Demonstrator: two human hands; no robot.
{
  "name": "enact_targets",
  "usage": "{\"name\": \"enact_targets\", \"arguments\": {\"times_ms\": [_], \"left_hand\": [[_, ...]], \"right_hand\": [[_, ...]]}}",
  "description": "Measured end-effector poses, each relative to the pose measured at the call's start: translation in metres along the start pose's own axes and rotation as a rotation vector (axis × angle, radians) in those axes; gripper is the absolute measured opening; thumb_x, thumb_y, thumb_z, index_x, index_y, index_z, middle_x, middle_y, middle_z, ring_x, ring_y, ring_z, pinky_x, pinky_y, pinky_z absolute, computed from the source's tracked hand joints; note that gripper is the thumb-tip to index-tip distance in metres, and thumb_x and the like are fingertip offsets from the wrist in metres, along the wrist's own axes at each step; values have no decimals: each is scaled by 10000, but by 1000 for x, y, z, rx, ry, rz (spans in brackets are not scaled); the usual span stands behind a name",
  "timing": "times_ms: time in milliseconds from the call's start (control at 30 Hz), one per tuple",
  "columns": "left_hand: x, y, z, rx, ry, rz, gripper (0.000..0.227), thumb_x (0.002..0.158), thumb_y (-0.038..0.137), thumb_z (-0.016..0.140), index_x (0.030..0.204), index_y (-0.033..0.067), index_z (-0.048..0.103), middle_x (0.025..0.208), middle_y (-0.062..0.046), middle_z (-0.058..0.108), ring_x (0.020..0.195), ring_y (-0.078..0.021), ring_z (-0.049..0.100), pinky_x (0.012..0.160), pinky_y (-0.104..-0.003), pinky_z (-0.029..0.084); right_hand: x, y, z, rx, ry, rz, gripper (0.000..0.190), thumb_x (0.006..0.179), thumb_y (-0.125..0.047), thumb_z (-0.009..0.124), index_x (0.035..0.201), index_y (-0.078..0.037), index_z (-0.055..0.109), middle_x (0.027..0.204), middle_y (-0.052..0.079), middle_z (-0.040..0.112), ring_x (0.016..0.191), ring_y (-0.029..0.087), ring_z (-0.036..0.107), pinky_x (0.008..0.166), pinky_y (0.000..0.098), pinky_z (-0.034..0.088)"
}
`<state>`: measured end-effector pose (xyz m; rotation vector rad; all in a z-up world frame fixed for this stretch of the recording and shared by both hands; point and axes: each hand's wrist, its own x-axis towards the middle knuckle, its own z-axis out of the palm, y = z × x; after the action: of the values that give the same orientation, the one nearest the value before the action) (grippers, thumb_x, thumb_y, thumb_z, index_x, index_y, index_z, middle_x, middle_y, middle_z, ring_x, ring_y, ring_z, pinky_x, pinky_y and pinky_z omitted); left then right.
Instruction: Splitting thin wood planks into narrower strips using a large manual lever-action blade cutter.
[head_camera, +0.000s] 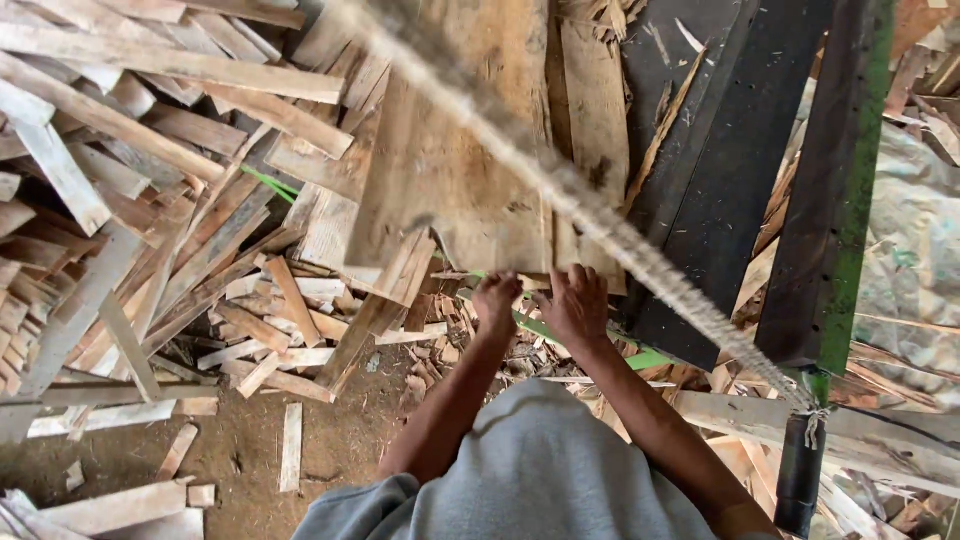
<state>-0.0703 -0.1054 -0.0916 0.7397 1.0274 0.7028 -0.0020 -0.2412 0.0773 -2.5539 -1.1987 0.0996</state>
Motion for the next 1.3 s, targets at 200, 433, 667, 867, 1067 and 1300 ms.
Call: {"name": "enact_targets", "arguments": {"times_ms": [200, 433, 667, 867, 1067, 1300], "left_hand": [[-27, 9, 3, 273, 16, -304, 204, 970, 63, 598, 1141, 44, 708, 1122, -132, 722, 1010, -247, 721, 770, -350, 669], [53, -25, -64, 977, 33, 736, 301, 948, 201, 683, 1156, 34, 544, 1056, -138, 651, 752, -211, 644, 742, -354, 637], [67, -39, -75, 1508, -44, 625, 384, 1025, 338, 607, 1259, 39, 554, 1027, -133, 632, 796, -189, 621, 770, -378, 614], [44, -9, -66, 1242, -85, 568, 339, 1025, 282, 627, 1242, 28, 573, 1017, -135, 641, 802, -189, 621, 765, -366, 604], [30, 20, -61, 962, -119, 518, 295, 1025, 226, 646, 1226, 17, 591, 1008, -136, 649, 808, -189, 621, 760, -355, 593], [7, 61, -49, 627, -178, 447, 246, 1025, 160, 670, 1206, 5, 613, 998, -139, 658, 815, -190, 621, 754, -341, 581]], "right_hand": [[1, 128, 117, -89, 302, -86, 668, 965, -356, 732, 1488, -22, 485, 1386, 241, 582, 1414, 344, 453, 1179, 515, 453], [35, 132, 100, 91, 79, 349, 1001, 787, -432, 845, 1521, 5, 324, 1400, 311, 534, 1335, 447, 458, 1137, 613, 392], [42, 131, 72, 177, -249, 619, 868, 859, -483, 818, 1474, 6, 450, 1413, 274, 550, 1353, 395, 486, 1198, 531, 375], [48, 101, 112, -135, 308, 45, 896, 821, -506, 784, 1430, 38, 416, 1467, 303, 475, 1360, 399, 465, 1163, 506, 376], [82, 87, 92, 125, -92, 119, 1067, 847, -694, 686, 1549, 36, 351, 1055, 175, 719, 924, 307, 680, 964, 456, 529], [89, 73, 79, 319, -167, 238, 1215, 737, -766, 820, 1491, 83, 388, 798, 143, 735, 555, 142, 590, 530, 294, 513]]}}
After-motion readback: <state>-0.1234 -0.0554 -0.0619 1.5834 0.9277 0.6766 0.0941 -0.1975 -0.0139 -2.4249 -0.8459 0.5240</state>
